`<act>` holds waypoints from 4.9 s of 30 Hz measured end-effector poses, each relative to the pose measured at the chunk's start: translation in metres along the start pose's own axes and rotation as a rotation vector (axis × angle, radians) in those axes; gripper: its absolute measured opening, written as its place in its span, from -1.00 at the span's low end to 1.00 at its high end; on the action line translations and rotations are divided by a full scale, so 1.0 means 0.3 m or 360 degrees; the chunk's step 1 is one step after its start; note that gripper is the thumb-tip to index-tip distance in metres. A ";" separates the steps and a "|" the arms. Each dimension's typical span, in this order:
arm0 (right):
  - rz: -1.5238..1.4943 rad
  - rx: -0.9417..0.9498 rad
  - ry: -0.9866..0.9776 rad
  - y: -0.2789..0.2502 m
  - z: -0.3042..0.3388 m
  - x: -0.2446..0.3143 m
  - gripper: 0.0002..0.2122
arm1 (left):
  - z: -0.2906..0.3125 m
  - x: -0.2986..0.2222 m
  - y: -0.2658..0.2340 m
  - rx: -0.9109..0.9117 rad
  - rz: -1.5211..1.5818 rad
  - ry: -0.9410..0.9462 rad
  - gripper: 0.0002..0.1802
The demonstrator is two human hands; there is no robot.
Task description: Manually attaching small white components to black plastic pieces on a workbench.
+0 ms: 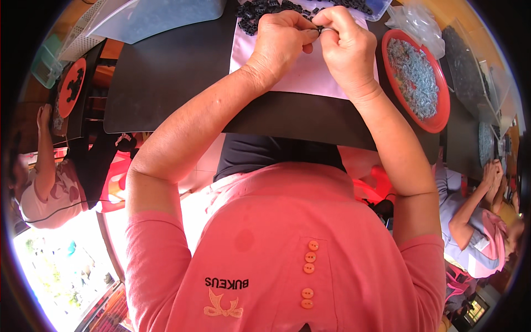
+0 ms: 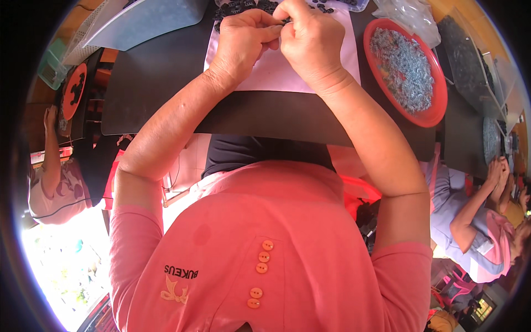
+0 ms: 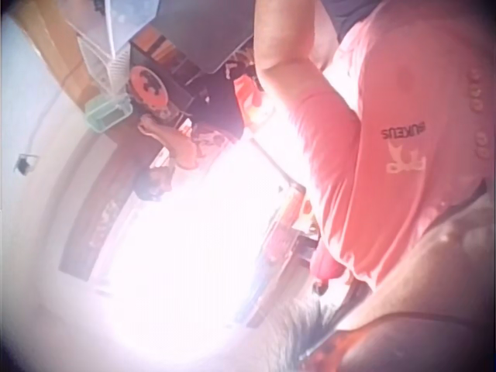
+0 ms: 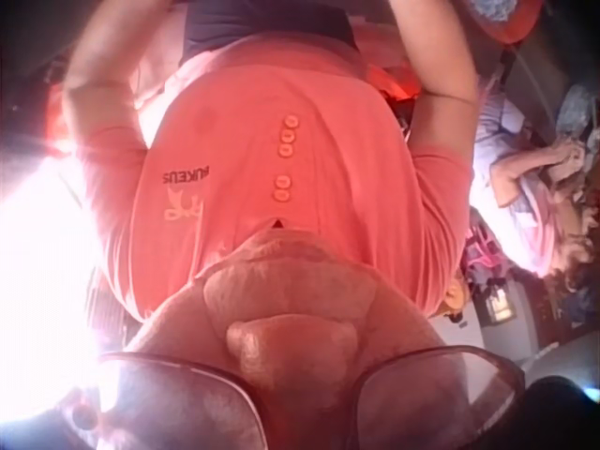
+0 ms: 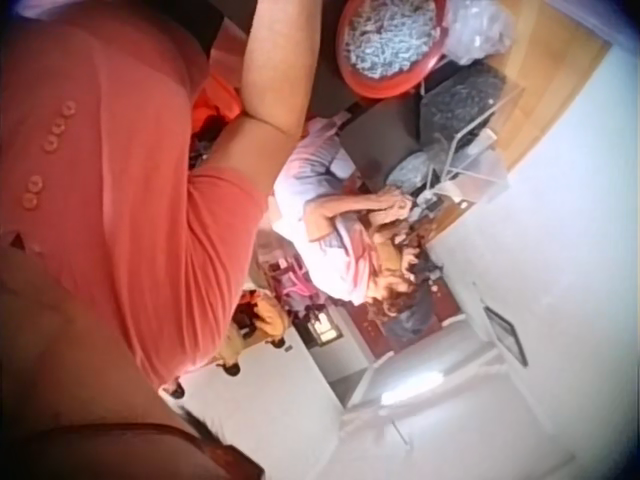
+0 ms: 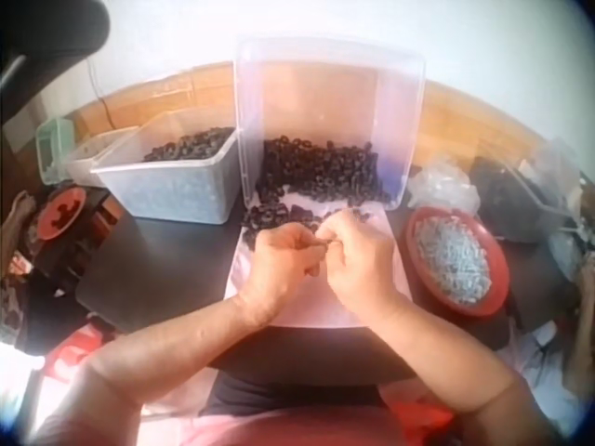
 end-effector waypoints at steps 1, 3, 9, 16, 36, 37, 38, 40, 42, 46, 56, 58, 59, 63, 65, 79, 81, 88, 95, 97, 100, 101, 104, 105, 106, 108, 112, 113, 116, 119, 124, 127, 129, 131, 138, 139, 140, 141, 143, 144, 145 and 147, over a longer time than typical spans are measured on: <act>0.0100 -0.0039 -0.0224 0.002 -0.001 0.018 -0.71 | 0.000 0.006 0.001 -0.0013 -0.0026 -0.0017 -0.91; 0.0258 -0.0079 -0.0539 0.013 0.003 0.046 -0.71 | 0.000 0.018 0.008 -0.0079 0.0013 0.0070 -0.91; -0.0621 -0.0591 -0.0580 0.050 0.009 0.019 -0.81 | -0.011 0.018 0.012 -0.0199 0.0032 0.0310 -0.92; -0.0131 -0.0041 0.0252 -0.023 -0.027 0.034 -0.68 | -0.017 -0.015 -0.030 0.0040 0.0371 -0.0193 -0.86; 0.0493 0.0043 -0.0647 -0.014 -0.024 0.048 -0.76 | -0.014 -0.015 -0.043 0.0169 0.0555 -0.0313 -0.84; 0.0495 0.0040 -0.0651 -0.011 -0.023 0.043 -0.76 | -0.013 -0.019 -0.045 0.0171 0.0555 -0.0308 -0.84; 0.0453 0.0061 -0.0660 -0.003 -0.016 0.031 -0.82 | -0.012 -0.021 -0.046 0.0172 0.0517 -0.0288 -0.84; 0.0413 0.0077 -0.0666 0.009 -0.006 0.011 -0.87 | -0.016 -0.026 -0.045 0.0178 0.0474 -0.0266 -0.84; 0.0347 -0.0014 -0.0677 0.014 -0.001 0.009 -0.78 | -0.015 -0.026 -0.050 0.0173 0.0436 -0.0258 -0.85; 0.0360 -0.0040 -0.0518 0.017 -0.002 -0.003 -0.79 | -0.024 -0.026 -0.049 0.0163 0.0496 -0.0187 -0.85; -0.0513 -0.0584 0.0836 -0.200 -0.113 -0.202 -0.87 | -0.224 -0.386 -0.416 -0.0670 0.0256 0.0615 -0.89; -0.0644 -0.0574 0.1006 -0.189 -0.133 -0.174 -0.90 | -0.200 -0.510 -0.442 -0.0816 -0.0054 0.0722 -0.89; -0.0772 -0.0571 0.0977 -0.181 -0.137 -0.174 -0.91 | -0.219 -0.527 -0.467 -0.0778 -0.0267 0.0776 -0.85; -0.0842 -0.0570 0.0933 -0.194 -0.145 -0.155 -0.94 | -0.198 -0.453 -0.430 -0.1033 -0.0753 0.1271 -0.83; -0.0770 -0.0566 0.0914 -0.207 -0.136 -0.167 -0.94 | -0.148 -0.376 -0.346 -0.0906 -0.0688 0.1451 -0.87; -0.0546 -0.0194 0.1061 -0.114 -0.098 -0.256 -0.95 | -0.266 -0.069 -0.012 0.0002 -0.2004 0.1590 -0.87; -0.0461 -0.0125 0.1193 -0.114 -0.083 -0.275 -0.96 | -0.275 -0.054 0.006 0.0019 -0.2167 0.1587 -0.88; 0.0386 0.0291 0.0549 -0.123 -0.090 -0.207 -0.92 | -0.273 -0.045 0.013 0.0076 -0.2133 0.1541 -0.91; 0.0476 0.0472 -0.0194 -0.116 -0.074 -0.118 -0.92 | -0.294 -0.024 0.002 0.0051 -0.2153 0.1543 -0.91; 0.0260 0.0274 -0.0481 -0.139 -0.060 -0.135 -0.91 | -0.276 -0.044 0.009 0.0030 -0.2087 0.1541 -0.92; 0.1030 0.0986 0.0169 -0.099 -0.090 -0.119 -0.90 | -0.157 -0.134 -0.003 0.0035 -0.1924 0.1596 -0.94; 0.0982 0.0898 0.0095 -0.100 -0.092 -0.104 -0.88 | -0.126 -0.154 -0.003 0.0065 -0.1796 0.1676 -0.95; 0.0937 0.0858 0.0007 -0.080 -0.083 -0.114 -0.86 | -0.057 -0.112 -0.024 0.0257 -0.1432 0.1460 -0.84; 0.0936 0.0901 -0.0010 -0.070 -0.075 -0.121 -0.85 | -0.037 -0.093 -0.026 0.0360 -0.1355 0.1416 -0.84; 0.0937 0.0911 -0.0008 -0.070 -0.070 -0.126 -0.85 | -0.022 -0.077 -0.028 0.0360 -0.1349 0.1408 -0.84; 0.0928 0.0955 0.0013 -0.070 -0.075 -0.115 -0.84 | -0.001 -0.034 -0.024 0.0533 -0.1199 0.1205 -0.85; 0.0152 0.0495 -0.0331 -0.109 -0.059 -0.096 -0.86 | -0.004 -0.006 -0.034 0.0540 -0.0997 0.1055 -0.84; 0.0514 0.0675 -0.0159 -0.082 -0.071 -0.095 -0.86 | -0.003 -0.001 -0.040 0.0531 -0.0992 0.1049 -0.84; 0.0903 0.0837 0.0003 -0.063 -0.071 -0.114 -0.88 | 0.002 0.006 -0.054 0.0502 -0.0906 0.0941 -0.81; 0.0991 0.0808 -0.0035 -0.059 -0.065 -0.118 -0.89 | 0.013 -0.005 -0.055 0.0450 -0.0854 0.0805 -0.81; 0.0088 0.0391 -0.0310 -0.103 -0.063 -0.106 -0.90 | 0.004 0.015 -0.065 0.0402 -0.0497 0.0338 -0.83; 0.1077 0.0832 0.0002 -0.072 -0.082 -0.114 -0.91 | 0.002 0.000 -0.077 0.0353 -0.0509 0.0134 -0.84; 0.1114 0.0896 -0.0002 -0.074 -0.086 -0.109 -0.90 | 0.004 -0.012 -0.078 0.0342 -0.0510 0.0123 -0.84; 0.1030 0.0919 -0.0030 -0.073 -0.084 -0.117 -0.90 | 0.005 -0.010 -0.079 0.0332 -0.0509 0.0109 -0.84; 0.0694 0.0884 -0.0012 -0.094 -0.091 -0.164 -0.88 | -0.001 0.011 -0.073 0.0300 -0.0371 0.0205 -0.81; 0.0697 0.0889 -0.0016 -0.092 -0.088 -0.163 -0.88 | -0.003 0.009 -0.072 0.0313 -0.0385 0.0178 -0.80; 0.0833 0.0961 -0.0038 -0.081 -0.084 -0.141 -0.88 | -0.004 0.004 -0.075 0.0309 -0.0382 0.0176 -0.80; 0.0969 0.1031 -0.0061 -0.072 -0.080 -0.131 -0.88 | -0.004 0.000 -0.077 0.0333 -0.0388 0.0139 -0.80; 0.0937 0.1003 -0.0139 -0.059 -0.075 -0.139 -0.89 | -0.004 0.001 -0.078 0.0357 -0.0390 0.0102 -0.80; 0.0905 0.0971 -0.0214 -0.054 -0.073 -0.136 -0.90 | -0.006 0.003 -0.078 0.0349 -0.0359 0.0081 -0.80; 0.0907 0.0972 -0.0217 -0.054 -0.068 -0.137 -0.90 | -0.007 0.004 -0.078 0.0342 -0.0328 0.0060 -0.80; 0.0980 0.0964 -0.0180 -0.050 -0.062 -0.129 -0.91 | -0.006 0.001 -0.080 0.0326 -0.0301 0.0047 -0.81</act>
Point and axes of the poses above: each hand's wrist, its own z-axis away from the middle knuckle, its own y-axis out of the palm, x = y × z, the point moved 4 cm from there along -z, towards the middle knuckle, and after that the axes turned 10 degrees about -x, right-handed, at the moved point
